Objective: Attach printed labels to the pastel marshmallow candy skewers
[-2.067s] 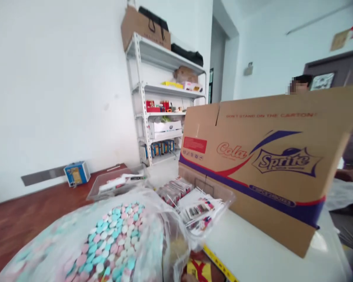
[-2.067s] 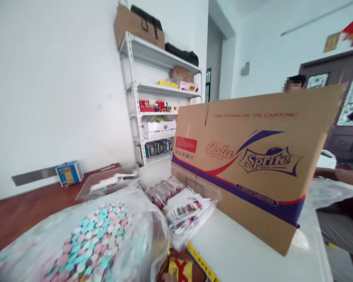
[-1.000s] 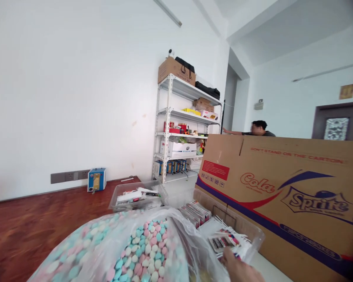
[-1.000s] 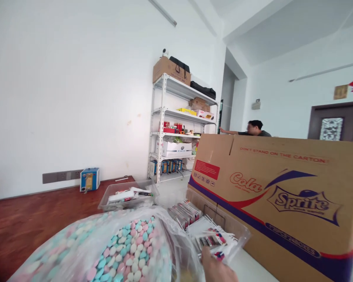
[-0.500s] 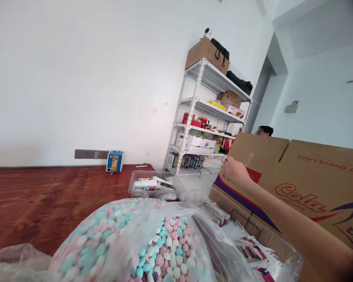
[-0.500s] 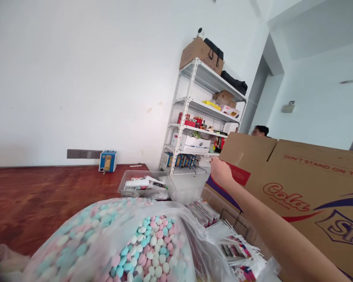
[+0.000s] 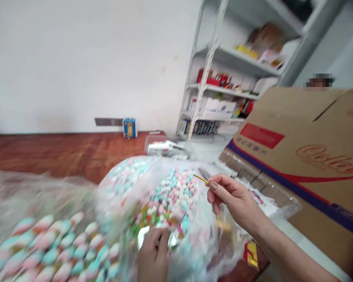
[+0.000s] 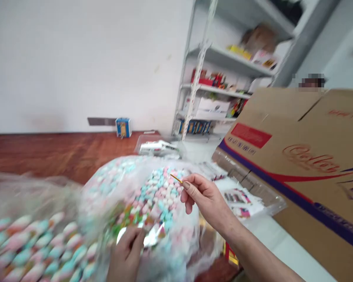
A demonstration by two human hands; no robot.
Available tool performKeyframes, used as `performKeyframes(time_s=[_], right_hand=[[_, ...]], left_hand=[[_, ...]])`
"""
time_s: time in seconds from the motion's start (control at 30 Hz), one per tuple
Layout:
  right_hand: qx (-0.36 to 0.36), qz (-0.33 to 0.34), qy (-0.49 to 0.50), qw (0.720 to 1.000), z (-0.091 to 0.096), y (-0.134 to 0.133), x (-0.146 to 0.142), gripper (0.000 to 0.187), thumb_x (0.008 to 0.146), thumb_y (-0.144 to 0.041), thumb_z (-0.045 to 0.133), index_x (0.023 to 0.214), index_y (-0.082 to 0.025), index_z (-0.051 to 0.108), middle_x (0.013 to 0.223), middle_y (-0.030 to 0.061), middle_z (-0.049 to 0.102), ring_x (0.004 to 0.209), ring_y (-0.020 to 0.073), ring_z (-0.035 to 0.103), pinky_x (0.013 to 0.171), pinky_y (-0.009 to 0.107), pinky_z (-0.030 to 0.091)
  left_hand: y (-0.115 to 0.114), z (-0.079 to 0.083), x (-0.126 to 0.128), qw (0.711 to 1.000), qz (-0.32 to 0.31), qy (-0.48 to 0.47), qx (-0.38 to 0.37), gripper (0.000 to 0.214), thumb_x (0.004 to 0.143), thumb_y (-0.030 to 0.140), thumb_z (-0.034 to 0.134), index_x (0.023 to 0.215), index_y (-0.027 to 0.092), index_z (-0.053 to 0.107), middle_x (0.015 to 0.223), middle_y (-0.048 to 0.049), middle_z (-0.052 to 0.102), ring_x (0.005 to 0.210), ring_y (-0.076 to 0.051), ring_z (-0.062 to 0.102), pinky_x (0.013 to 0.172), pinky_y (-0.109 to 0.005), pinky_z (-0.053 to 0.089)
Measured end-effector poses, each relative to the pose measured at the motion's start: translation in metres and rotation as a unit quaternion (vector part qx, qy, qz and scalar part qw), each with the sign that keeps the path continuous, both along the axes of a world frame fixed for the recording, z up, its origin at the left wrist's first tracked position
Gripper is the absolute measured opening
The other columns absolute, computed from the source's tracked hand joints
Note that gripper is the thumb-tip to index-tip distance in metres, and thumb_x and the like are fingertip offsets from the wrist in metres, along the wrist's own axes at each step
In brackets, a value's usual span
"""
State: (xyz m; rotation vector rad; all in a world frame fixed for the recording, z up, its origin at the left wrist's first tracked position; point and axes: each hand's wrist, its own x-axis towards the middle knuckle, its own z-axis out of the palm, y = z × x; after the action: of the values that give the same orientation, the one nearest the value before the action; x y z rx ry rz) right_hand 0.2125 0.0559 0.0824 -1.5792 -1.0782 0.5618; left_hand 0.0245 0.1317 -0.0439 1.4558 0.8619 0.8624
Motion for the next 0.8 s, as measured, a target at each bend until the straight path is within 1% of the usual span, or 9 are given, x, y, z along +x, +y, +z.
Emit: performKeyframes(time_s=[0.03, 0.07, 0.2, 0.3, 0.37, 0.5, 0.63, 0.73, 0.8], right_hand=[[0.012, 0.011, 0.013, 1.0, -0.006, -0.01, -0.016, 0.025, 0.092, -0.043, 0.057, 0.086, -0.019, 0.059, 0.068, -0.0023, 0.064, 0.05, 0.0082, 0.057, 0.052, 0.021, 0.044], [0.014, 0.02, 0.026, 0.999, -0.015, -0.019, -0.031, 0.023, 0.091, -0.042, 0.059, 0.086, -0.019, 0.061, 0.065, -0.0027, 0.062, 0.052, 0.0088, 0.057, 0.053, 0.021, 0.044], [0.007, 0.061, 0.141, 0.988, -0.062, -0.045, -0.076, 0.024, 0.092, -0.044, 0.057, 0.091, -0.021, 0.062, 0.058, -0.0055, 0.055, 0.046, 0.0078, 0.05, 0.045, 0.019, 0.039], [0.0, 0.039, 0.206, 0.978, -0.094, -0.052, -0.094, 0.027, 0.092, -0.047, 0.056, 0.089, -0.02, 0.058, 0.054, -0.0071, 0.053, 0.039, 0.0061, 0.046, 0.04, 0.017, 0.035], [0.001, 0.016, 0.219, 0.976, -0.107, -0.056, -0.097, 0.03, 0.091, -0.049, 0.056, 0.086, -0.02, 0.057, 0.053, -0.0071, 0.054, 0.038, 0.006, 0.046, 0.039, 0.017, 0.034], [-0.002, -0.005, 0.237, 0.971, -0.114, -0.067, -0.093, 0.032, 0.089, -0.051, 0.058, 0.085, -0.019, 0.057, 0.053, -0.0065, 0.055, 0.038, 0.0067, 0.047, 0.039, 0.017, 0.036], [0.02, -0.024, 0.23, 0.973, -0.115, -0.077, -0.089, 0.03, 0.089, -0.049, 0.058, 0.086, -0.019, 0.057, 0.054, -0.0063, 0.055, 0.038, 0.0074, 0.048, 0.039, 0.018, 0.039], [0.032, -0.035, 0.204, 0.978, -0.117, -0.08, -0.086, 0.027, 0.091, -0.047, 0.056, 0.087, -0.02, 0.057, 0.056, -0.0059, 0.056, 0.04, 0.0083, 0.05, 0.041, 0.019, 0.041], [0.03, -0.042, 0.173, 0.984, -0.12, -0.081, -0.084, 0.026, 0.093, -0.045, 0.054, 0.087, -0.02, 0.057, 0.058, -0.0053, 0.056, 0.043, 0.0094, 0.052, 0.044, 0.02, 0.042]], left_hand=[[-0.001, -0.003, -0.001, 1.0, 0.009, 0.02, 0.023, 0.019, 0.088, 0.033, 0.059, 0.073, 0.022, 0.067, 0.085, -0.0028, 0.064, 0.088, -0.023, 0.059, 0.079, -0.036, 0.049], [-0.002, -0.005, -0.001, 0.994, 0.019, 0.039, 0.096, 0.02, 0.09, 0.028, 0.056, 0.074, 0.022, 0.066, 0.082, -0.003, 0.063, 0.085, -0.022, 0.058, 0.079, -0.035, 0.047], [-0.02, -0.002, -0.003, 0.943, 0.06, 0.123, 0.302, 0.017, 0.092, 0.017, 0.051, 0.087, 0.02, 0.067, 0.083, -0.0035, 0.063, 0.081, -0.018, 0.057, 0.073, -0.031, 0.043], [-0.041, 0.005, -0.003, 0.908, 0.084, 0.159, 0.38, 0.015, 0.092, 0.013, 0.052, 0.086, 0.018, 0.065, 0.077, -0.0031, 0.06, 0.076, -0.017, 0.056, 0.069, -0.029, 0.043], [-0.054, 0.007, -0.002, 0.892, 0.095, 0.161, 0.411, 0.013, 0.091, 0.013, 0.053, 0.085, 0.018, 0.063, 0.076, -0.0027, 0.06, 0.074, -0.017, 0.057, 0.068, -0.028, 0.044], [-0.072, 0.002, 0.0, 0.876, 0.118, 0.145, 0.445, 0.01, 0.09, 0.014, 0.055, 0.099, 0.016, 0.06, 0.085, -0.0046, 0.065, 0.078, -0.016, 0.059, 0.07, -0.027, 0.046], [-0.082, 0.004, 0.004, 0.872, 0.086, 0.139, 0.461, 0.02, 0.092, 0.013, 0.052, 0.109, 0.017, 0.063, 0.088, -0.0057, 0.067, 0.082, -0.017, 0.061, 0.074, -0.029, 0.047], [-0.086, 0.009, 0.009, 0.911, 0.07, 0.107, 0.393, 0.017, 0.092, 0.017, 0.053, 0.101, 0.019, 0.067, 0.086, -0.005, 0.067, 0.082, -0.017, 0.061, 0.076, -0.029, 0.047], [-0.088, 0.011, 0.014, 0.962, 0.051, 0.061, 0.263, 0.013, 0.091, 0.021, 0.056, 0.094, 0.018, 0.068, 0.085, -0.0042, 0.067, 0.081, -0.016, 0.06, 0.076, -0.029, 0.047]])
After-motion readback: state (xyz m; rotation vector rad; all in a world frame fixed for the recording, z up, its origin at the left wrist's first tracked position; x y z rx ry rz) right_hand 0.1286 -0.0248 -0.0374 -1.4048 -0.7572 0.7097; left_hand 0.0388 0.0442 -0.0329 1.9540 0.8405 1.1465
